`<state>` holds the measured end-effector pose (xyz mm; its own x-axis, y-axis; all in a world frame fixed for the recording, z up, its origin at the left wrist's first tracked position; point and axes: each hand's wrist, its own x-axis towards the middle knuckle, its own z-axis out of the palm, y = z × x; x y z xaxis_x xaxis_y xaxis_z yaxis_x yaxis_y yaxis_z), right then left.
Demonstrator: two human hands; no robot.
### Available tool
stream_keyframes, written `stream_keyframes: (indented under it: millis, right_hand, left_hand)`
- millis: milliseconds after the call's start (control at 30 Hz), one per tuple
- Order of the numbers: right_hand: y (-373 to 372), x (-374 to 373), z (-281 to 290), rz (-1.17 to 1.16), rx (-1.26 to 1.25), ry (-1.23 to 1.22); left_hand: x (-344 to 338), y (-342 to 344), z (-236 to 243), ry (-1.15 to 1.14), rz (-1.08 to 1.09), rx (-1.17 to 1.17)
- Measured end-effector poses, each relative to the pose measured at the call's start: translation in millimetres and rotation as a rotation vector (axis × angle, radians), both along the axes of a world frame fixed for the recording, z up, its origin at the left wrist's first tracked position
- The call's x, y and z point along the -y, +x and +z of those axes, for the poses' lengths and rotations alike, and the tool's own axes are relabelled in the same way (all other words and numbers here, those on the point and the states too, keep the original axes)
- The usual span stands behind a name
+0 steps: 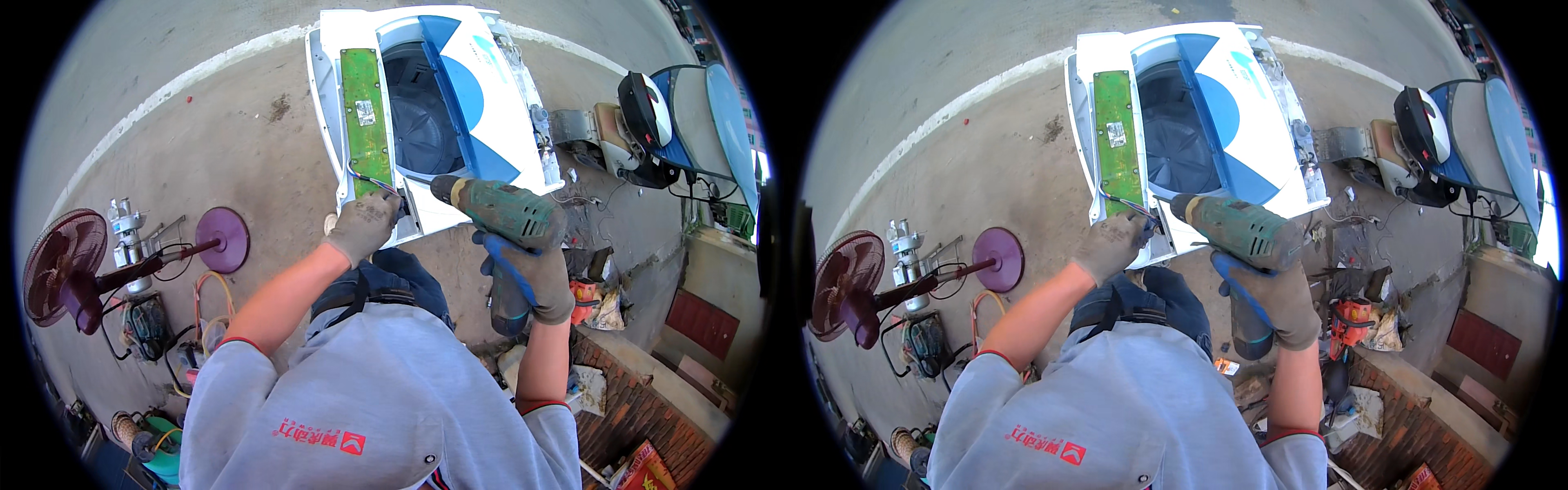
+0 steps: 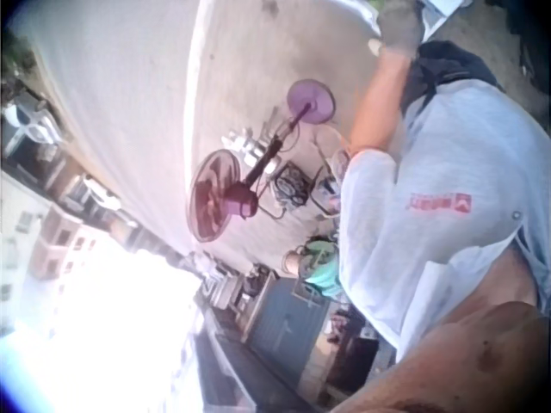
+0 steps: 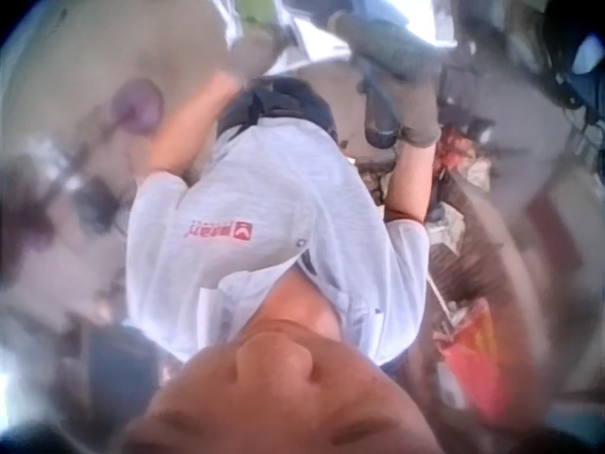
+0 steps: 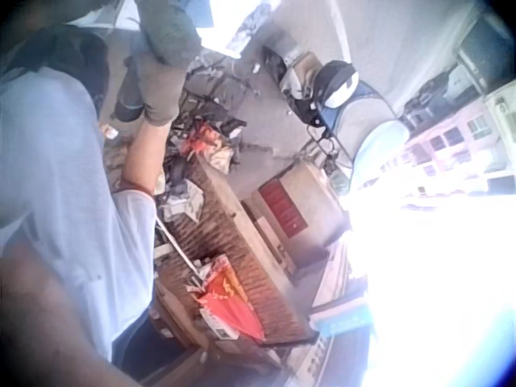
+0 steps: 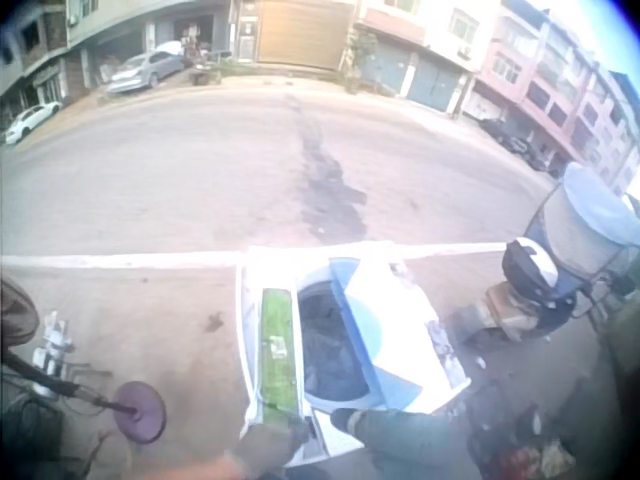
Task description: The person disassembles a top-loading washing machine in an outdoor workshop. They use pliers to cut a black cable and a power drill to remove screws from the control panel. The person removes the top lid and the front control panel, exposing the internal circuit board and wiring.
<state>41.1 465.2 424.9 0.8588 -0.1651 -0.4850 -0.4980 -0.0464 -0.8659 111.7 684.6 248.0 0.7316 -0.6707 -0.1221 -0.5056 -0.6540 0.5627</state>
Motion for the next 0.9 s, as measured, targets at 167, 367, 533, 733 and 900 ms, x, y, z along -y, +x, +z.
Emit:
stream_keyframes:
  millis: [167, 367, 533, 733, 900]
  right_hand:
    - [28.8, -18.4, -18.9, 0.098, 0.032, -0.053]
    - [52.9, -32.1, -35.4, 0.254, 0.054, -0.158]
    - [61.4, -39.7, -40.1, 0.296, 0.063, -0.174]
    - [63.4, -43.8, -43.9, 0.301, 0.081, -0.181]
    - [67.8, -51.4, -34.5, 0.293, -0.029, -0.195]
  left_hand:
    - [-45.5, -0.2, -7.9, -0.791, 0.679, -1.055]
    - [-97.6, 5.4, -42.1, -1.413, 0.812, -1.321]
    - [-112.5, 12.9, -75.8, -1.568, 0.728, -1.400]
    - [-104.2, 33.0, -77.5, -1.439, 0.762, -1.360]
    - [-81.6, 49.2, -80.1, -1.152, 0.768, -1.271]
